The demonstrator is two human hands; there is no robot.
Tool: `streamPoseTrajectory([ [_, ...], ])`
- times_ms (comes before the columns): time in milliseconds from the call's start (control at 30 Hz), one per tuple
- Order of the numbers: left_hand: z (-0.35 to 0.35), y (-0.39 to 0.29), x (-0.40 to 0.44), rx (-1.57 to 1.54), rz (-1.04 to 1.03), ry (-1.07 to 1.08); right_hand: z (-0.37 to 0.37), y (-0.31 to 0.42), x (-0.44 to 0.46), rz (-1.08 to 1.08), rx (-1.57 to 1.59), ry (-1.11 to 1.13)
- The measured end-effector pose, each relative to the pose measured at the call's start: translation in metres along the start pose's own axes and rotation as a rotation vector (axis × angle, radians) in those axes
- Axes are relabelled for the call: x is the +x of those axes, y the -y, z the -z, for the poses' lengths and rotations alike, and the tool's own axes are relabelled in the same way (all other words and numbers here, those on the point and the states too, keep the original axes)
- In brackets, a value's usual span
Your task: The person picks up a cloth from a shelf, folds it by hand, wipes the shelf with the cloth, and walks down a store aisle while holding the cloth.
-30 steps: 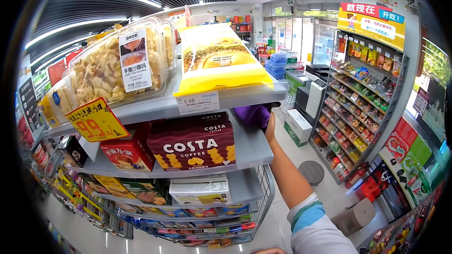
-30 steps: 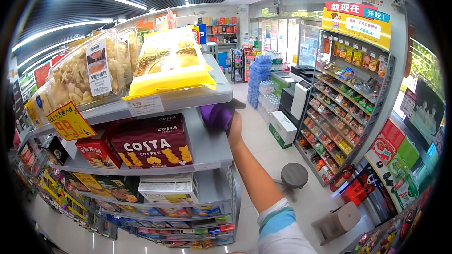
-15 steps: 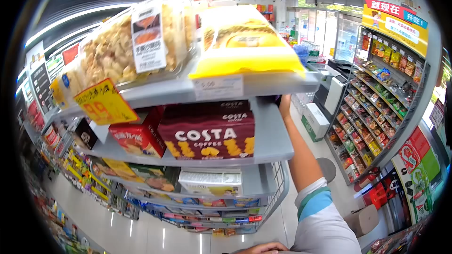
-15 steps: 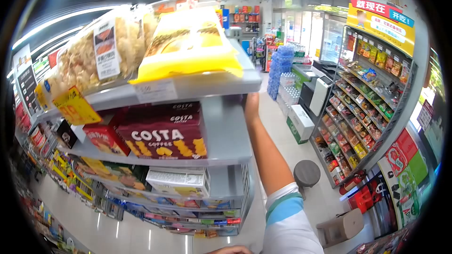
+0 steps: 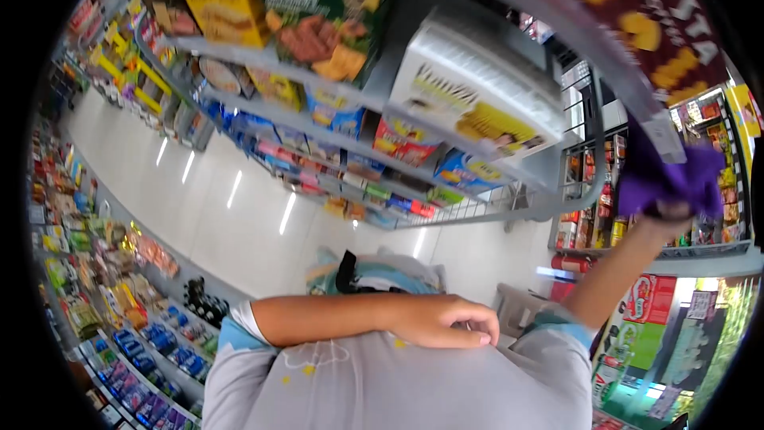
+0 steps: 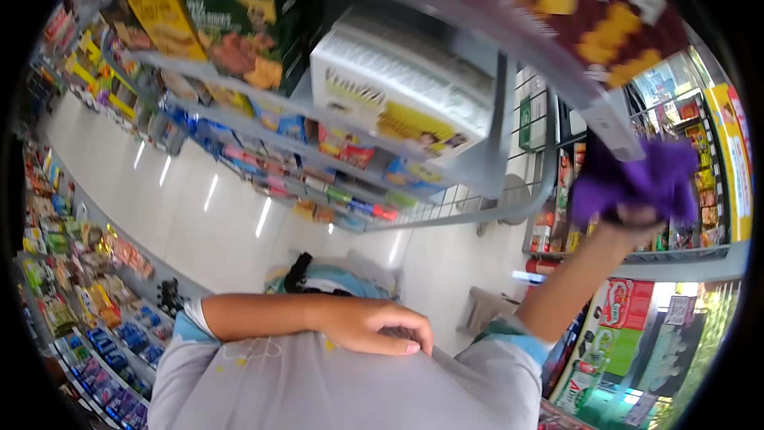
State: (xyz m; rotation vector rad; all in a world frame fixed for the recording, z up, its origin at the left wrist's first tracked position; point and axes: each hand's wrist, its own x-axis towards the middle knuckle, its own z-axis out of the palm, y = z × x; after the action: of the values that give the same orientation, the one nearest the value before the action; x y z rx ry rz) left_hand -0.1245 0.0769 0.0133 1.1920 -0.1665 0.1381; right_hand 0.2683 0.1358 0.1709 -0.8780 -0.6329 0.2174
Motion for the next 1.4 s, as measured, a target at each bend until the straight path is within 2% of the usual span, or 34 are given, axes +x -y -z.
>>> streamPoseTrajectory([
  [67,0.005,0.0,-0.009,-0.042,-0.002,0.008,0.033,0.023,-0.046,0.064,-0.026,0.104],
  [133,0.006,-0.003,-0.017,-0.108,0.0,0.029,0.064,0.034,-0.096,-0.001,0.003,0.143],
  [267,0.014,0.0,-0.03,-0.181,-0.033,0.049,0.098,0.028,-0.194,-0.268,0.122,0.203],
  [300,0.017,-0.007,-0.037,-0.216,0.015,0.043,0.102,0.024,-0.216,-0.351,0.16,0.212],
  [367,0.03,0.0,-0.044,-0.15,-0.056,0.001,0.102,0.016,-0.254,-0.497,0.241,0.243],
  [533,0.051,-0.013,-0.078,-0.162,0.055,-0.117,0.083,-0.008,-0.326,-0.779,0.342,0.352],
  [600,0.057,-0.016,-0.09,-0.129,0.111,-0.143,0.05,-0.014,-0.36,-0.818,0.266,0.124],
  [633,0.058,-0.013,-0.097,-0.14,0.121,-0.143,0.037,-0.018,-0.373,-0.861,0.238,0.097],
  [733,0.06,-0.005,-0.125,-0.056,0.126,-0.236,-0.009,-0.03,-0.401,-0.977,0.093,0.162],
  [800,0.062,-0.002,-0.147,0.108,0.132,-0.339,-0.036,-0.039,-0.415,-1.025,-0.012,0.249],
  [867,0.066,-0.009,-0.165,0.112,0.182,-0.377,-0.059,-0.046,-0.427,-1.049,-0.134,0.344],
  [967,0.067,-0.011,-0.189,0.323,0.329,-0.569,-0.081,-0.049,-0.442,-1.058,-0.293,0.461],
  [1000,0.068,-0.007,-0.196,0.316,0.323,-0.583,-0.087,-0.05,-0.447,-1.066,-0.319,0.488],
  [1067,0.067,0.004,-0.211,0.769,0.272,-0.73,-0.095,-0.05,-0.455,-1.082,-0.368,0.539],
  [1200,0.068,0.013,-0.237,0.912,0.184,-0.881,-0.091,-0.056,-0.477,-1.066,-0.364,0.65],
  [1233,0.068,0.012,-0.245,0.908,0.19,-0.899,-0.093,-0.059,-0.482,-1.144,-0.058,0.511],
  [1300,0.069,0.011,-0.262,0.799,0.209,-0.954,-0.099,-0.064,-0.486,-1.216,0.243,0.367],
  [1333,0.069,0.009,-0.272,0.796,0.212,-0.968,-0.104,-0.066,-0.486,-1.206,0.242,0.369],
  [1400,0.069,0.008,-0.291,0.532,0.336,-0.945,-0.112,-0.071,-0.486,-1.2,0.239,0.38],
])
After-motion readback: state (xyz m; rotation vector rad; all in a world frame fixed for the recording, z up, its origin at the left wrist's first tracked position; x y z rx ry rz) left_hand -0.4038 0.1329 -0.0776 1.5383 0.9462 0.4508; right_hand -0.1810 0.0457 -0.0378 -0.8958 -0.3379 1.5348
